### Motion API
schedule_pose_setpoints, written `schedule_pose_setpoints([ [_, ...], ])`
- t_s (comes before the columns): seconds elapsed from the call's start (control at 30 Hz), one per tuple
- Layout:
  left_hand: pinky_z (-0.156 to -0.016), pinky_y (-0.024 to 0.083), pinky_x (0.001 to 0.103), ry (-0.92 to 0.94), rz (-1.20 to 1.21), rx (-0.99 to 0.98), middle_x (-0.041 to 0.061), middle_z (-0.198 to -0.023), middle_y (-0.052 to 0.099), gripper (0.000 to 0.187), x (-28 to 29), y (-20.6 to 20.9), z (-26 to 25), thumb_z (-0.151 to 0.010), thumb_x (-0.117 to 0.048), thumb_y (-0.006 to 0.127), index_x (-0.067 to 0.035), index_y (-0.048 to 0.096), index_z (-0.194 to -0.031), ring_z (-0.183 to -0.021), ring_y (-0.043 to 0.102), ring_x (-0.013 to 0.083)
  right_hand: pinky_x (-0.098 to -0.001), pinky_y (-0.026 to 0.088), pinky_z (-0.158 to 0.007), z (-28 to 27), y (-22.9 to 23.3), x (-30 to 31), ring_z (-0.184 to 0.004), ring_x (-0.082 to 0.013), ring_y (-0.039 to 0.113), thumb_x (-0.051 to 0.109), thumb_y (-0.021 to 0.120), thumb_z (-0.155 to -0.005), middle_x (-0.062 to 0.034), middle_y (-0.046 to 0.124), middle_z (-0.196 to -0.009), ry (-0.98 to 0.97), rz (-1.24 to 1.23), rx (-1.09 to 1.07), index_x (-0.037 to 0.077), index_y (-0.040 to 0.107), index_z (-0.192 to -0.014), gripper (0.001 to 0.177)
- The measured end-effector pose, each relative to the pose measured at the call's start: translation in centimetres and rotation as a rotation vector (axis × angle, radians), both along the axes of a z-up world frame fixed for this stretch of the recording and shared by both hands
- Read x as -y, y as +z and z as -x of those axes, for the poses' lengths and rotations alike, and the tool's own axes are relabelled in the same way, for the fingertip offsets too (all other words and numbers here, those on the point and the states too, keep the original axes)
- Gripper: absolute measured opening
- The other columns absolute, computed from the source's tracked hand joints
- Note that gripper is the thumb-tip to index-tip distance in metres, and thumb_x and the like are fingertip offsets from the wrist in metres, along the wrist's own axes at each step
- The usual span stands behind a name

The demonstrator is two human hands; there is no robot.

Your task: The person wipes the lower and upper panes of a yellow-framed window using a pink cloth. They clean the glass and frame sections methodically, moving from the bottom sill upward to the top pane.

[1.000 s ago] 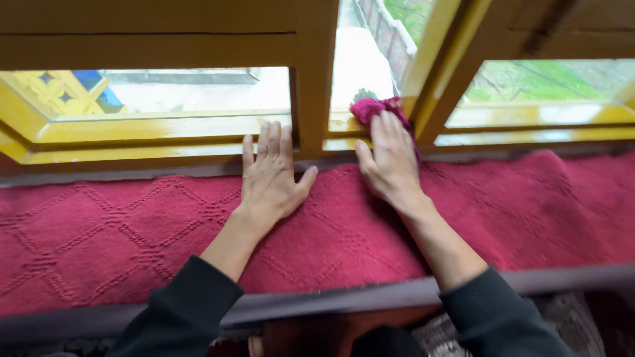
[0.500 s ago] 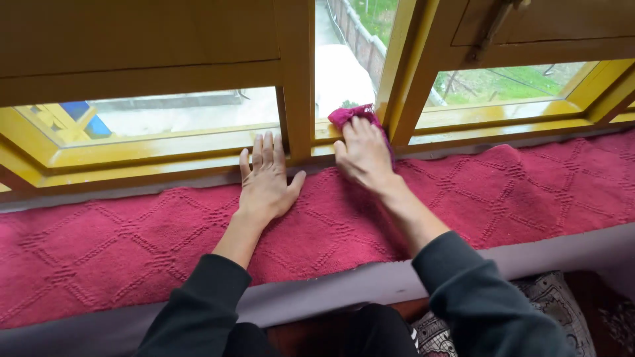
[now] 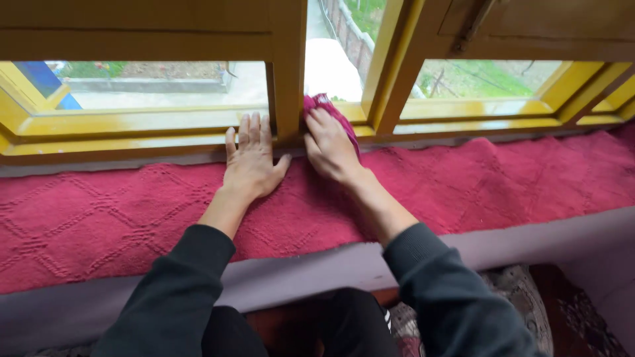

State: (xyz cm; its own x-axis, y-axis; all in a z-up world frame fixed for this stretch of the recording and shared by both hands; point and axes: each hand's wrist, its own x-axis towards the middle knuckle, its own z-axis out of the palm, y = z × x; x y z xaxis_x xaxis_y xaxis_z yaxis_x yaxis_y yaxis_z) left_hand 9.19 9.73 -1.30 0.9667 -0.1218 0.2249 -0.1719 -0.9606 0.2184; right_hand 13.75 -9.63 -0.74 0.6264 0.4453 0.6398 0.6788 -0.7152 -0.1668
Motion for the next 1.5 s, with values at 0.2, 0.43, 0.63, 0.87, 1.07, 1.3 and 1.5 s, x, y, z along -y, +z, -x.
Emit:
schedule_pose_setpoints([
  [0.2, -0.127, -0.002, 0.054, 0.015, 0.007, -0.04, 0.015, -0.172, 0.013, 0.096, 0.2, 0.9, 0.8, -0.093, -0.058, 0.052, -0.009, 0.013, -0.165, -0.16, 0.003, 0.0312, -0.0474, 0.046, -0.101, -4.2, -2.6, 4.7, -0.118, -0.0388, 0.06, 0.016, 0.051, -0.086, -0.0225, 0.065, -0.122, -0.242, 0.116, 0.122, -0.001, 0.065, -0.119, 0.04],
  [0.43, -0.126, -0.003, 0.053, -0.005, 0.017, -0.05, 0.015, -0.171, 0.013, 0.096, 0.1, 0.9, 0.7, -0.093, -0.057, 0.053, -0.01, 0.01, -0.165, -0.159, 0.004, 0.0316, -0.051, 0.046, -0.103, -1.9, 0.0, 2.4, -0.122, -0.0426, 0.06, 0.015, 0.056, -0.08, -0.0229, 0.065, -0.122, 0.048, 0.0, -0.006, 0.002, 0.067, -0.113, 0.037],
  [0.63, -0.126, -0.003, 0.053, -0.014, 0.022, -0.061, 0.015, -0.172, 0.013, 0.095, -0.1, 1.3, 0.9, -0.095, -0.059, 0.05, -0.009, 0.01, -0.165, -0.159, 0.004, 0.032, -0.0489, 0.047, -0.104, -3.1, -1.0, 2.7, -0.121, -0.039, 0.061, 0.012, 0.053, -0.083, -0.0184, 0.067, -0.121, -0.194, -0.02, -0.007, 0.005, 0.071, -0.108, 0.032],
  [0.87, -0.126, -0.002, 0.053, -0.034, 0.065, -0.028, 0.014, -0.172, 0.013, 0.096, -0.4, 1.1, 0.6, -0.093, -0.057, 0.053, -0.009, 0.012, -0.165, -0.159, 0.005, 0.0315, -0.0459, 0.05, -0.104, -5.5, -1.4, 4.1, -0.126, -0.0269, 0.061, 0.017, 0.053, -0.087, 0.0027, 0.068, -0.129, -0.196, -0.126, -0.179, 0.026, 0.074, -0.119, 0.039],
  [1.07, -0.126, -0.002, 0.052, -0.032, 0.053, -0.015, 0.015, -0.171, 0.015, 0.095, -0.3, 0.8, 0.9, -0.093, -0.057, 0.054, -0.009, 0.014, -0.165, -0.159, 0.006, 0.0317, -0.0493, 0.051, -0.103, -4.8, -1.9, 1.8, -0.124, -0.029, 0.062, 0.019, 0.054, -0.087, 0.0022, 0.069, -0.128, -0.16, -0.183, -0.217, 0.026, 0.075, -0.12, 0.04],
  [1.3, -0.127, -0.002, 0.052, -0.018, 0.049, -0.045, 0.014, -0.172, 0.015, 0.094, -0.3, 0.9, 0.8, -0.093, -0.057, 0.054, -0.009, 0.015, -0.164, -0.159, 0.006, 0.0309, -0.0467, 0.047, -0.106, -1.1, 0.9, 2.0, -0.116, -0.0339, 0.066, 0.02, 0.055, -0.086, -0.0097, 0.073, -0.115, -0.221, -0.223, -0.089, 0.017, 0.076, -0.109, 0.032],
  [1.5, -0.127, 0.0, 0.051, -0.015, 0.064, -0.029, 0.013, -0.172, 0.016, 0.095, -0.4, 1.3, 1.0, -0.092, -0.056, 0.055, -0.011, 0.014, -0.165, -0.159, 0.007, 0.0305, -0.0461, 0.048, -0.105, -2.8, -0.9, 3.2, -0.123, -0.0315, 0.063, 0.018, 0.058, -0.086, -0.0054, 0.074, -0.121, -0.027, -0.291, -0.153, 0.02, 0.078, -0.115, 0.035],
])
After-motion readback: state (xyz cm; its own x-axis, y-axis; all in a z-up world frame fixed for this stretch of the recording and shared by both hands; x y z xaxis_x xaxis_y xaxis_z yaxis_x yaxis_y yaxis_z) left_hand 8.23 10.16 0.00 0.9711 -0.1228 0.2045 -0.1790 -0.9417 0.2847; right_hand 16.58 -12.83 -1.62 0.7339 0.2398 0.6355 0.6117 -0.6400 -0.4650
